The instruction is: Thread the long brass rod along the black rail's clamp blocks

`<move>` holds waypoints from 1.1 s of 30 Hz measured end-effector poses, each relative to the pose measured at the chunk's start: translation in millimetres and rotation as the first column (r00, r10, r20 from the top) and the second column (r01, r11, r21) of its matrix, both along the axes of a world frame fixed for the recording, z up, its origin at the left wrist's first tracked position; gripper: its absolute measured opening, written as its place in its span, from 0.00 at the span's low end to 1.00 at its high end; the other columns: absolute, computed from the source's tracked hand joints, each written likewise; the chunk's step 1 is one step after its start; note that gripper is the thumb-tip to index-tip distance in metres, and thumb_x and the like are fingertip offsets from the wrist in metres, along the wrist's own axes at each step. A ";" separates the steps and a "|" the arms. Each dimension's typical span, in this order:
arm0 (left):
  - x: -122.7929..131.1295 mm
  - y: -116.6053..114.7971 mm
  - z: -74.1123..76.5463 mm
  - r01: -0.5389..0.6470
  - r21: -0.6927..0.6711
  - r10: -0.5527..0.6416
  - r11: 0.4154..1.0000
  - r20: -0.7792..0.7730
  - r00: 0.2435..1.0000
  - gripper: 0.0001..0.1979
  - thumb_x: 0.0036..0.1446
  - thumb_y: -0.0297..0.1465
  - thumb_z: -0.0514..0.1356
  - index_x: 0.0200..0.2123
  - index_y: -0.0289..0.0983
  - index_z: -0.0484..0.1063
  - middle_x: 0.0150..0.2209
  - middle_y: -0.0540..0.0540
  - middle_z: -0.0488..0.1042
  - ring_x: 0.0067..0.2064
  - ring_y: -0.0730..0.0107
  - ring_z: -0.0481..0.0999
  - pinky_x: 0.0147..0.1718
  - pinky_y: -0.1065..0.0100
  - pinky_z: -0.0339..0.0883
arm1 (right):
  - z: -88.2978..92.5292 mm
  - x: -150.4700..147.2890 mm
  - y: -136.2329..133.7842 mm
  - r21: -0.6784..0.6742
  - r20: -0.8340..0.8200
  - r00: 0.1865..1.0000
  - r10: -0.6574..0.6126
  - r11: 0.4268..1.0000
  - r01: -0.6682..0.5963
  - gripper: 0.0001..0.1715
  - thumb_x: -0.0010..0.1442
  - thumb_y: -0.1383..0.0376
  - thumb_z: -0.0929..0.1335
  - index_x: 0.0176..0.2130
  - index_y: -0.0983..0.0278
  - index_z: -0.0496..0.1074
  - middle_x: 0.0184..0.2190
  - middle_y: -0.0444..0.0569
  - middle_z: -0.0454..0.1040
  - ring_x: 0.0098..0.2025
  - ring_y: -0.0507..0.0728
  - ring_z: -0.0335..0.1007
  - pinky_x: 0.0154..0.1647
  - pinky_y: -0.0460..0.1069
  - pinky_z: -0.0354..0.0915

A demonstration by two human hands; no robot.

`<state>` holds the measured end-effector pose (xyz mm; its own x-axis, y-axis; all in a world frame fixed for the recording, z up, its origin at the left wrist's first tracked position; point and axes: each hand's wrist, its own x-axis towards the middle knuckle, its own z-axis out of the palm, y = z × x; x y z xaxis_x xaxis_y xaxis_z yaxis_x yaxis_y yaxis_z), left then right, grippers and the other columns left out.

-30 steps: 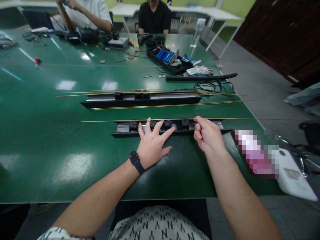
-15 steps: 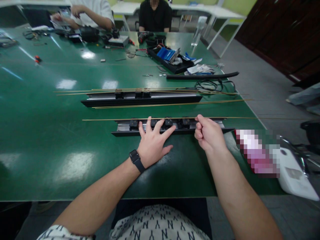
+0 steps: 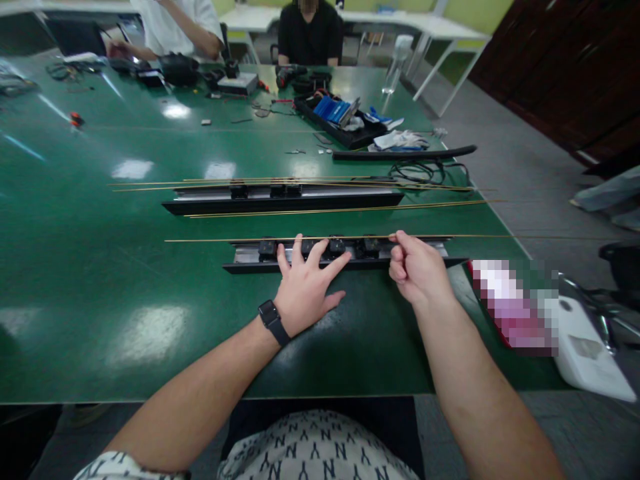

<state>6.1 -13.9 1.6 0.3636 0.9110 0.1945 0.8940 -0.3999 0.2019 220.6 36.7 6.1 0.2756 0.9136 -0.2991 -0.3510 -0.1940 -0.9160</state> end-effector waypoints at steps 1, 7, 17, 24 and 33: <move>-0.1 0.1 0.0 0.001 -0.002 -0.001 1.000 0.000 1.000 0.37 0.56 0.43 0.68 0.67 0.59 0.62 0.71 0.45 0.56 0.72 0.26 0.44 0.63 0.23 0.38 | -0.2 0.5 -0.1 -0.001 -0.005 1.000 0.008 1.000 -0.008 0.11 0.59 0.60 0.74 0.34 0.64 0.72 0.16 0.37 0.64 0.09 0.45 0.51 0.06 0.40 0.45; 0.2 0.2 0.0 -0.004 -0.008 0.004 1.000 0.002 1.000 0.38 0.55 0.43 0.69 0.67 0.59 0.62 0.71 0.45 0.55 0.72 0.27 0.43 0.64 0.23 0.37 | -1.1 0.9 -1.3 0.012 0.001 1.000 0.022 1.000 -0.022 0.12 0.55 0.61 0.76 0.35 0.65 0.73 0.17 0.37 0.64 0.09 0.45 0.52 0.06 0.40 0.45; 0.3 -0.2 -0.6 0.000 -0.004 0.000 1.000 -0.002 1.000 0.38 0.56 0.43 0.68 0.67 0.59 0.61 0.71 0.44 0.56 0.72 0.26 0.44 0.63 0.23 0.38 | -2.0 -0.7 1.0 -0.001 -0.002 1.000 -0.027 1.000 0.027 0.12 0.60 0.61 0.74 0.32 0.64 0.70 0.16 0.37 0.63 0.10 0.45 0.51 0.06 0.40 0.45; 0.3 0.2 0.4 -0.004 -0.011 0.004 1.000 -0.007 1.000 0.38 0.55 0.44 0.69 0.67 0.59 0.61 0.71 0.45 0.55 0.72 0.27 0.43 0.63 0.23 0.38 | -1.8 1.0 1.0 -0.005 -0.004 1.000 -0.016 1.000 0.016 0.14 0.60 0.59 0.74 0.32 0.63 0.69 0.16 0.37 0.63 0.09 0.45 0.51 0.06 0.40 0.45; 0.4 0.2 -0.2 0.000 -0.006 0.000 1.000 -0.009 1.000 0.38 0.55 0.43 0.69 0.67 0.59 0.61 0.71 0.44 0.55 0.72 0.25 0.44 0.63 0.22 0.38 | -1.5 1.0 -1.2 0.009 -0.001 1.000 0.013 1.000 -0.013 0.10 0.57 0.62 0.75 0.35 0.65 0.73 0.17 0.37 0.65 0.10 0.45 0.52 0.06 0.41 0.45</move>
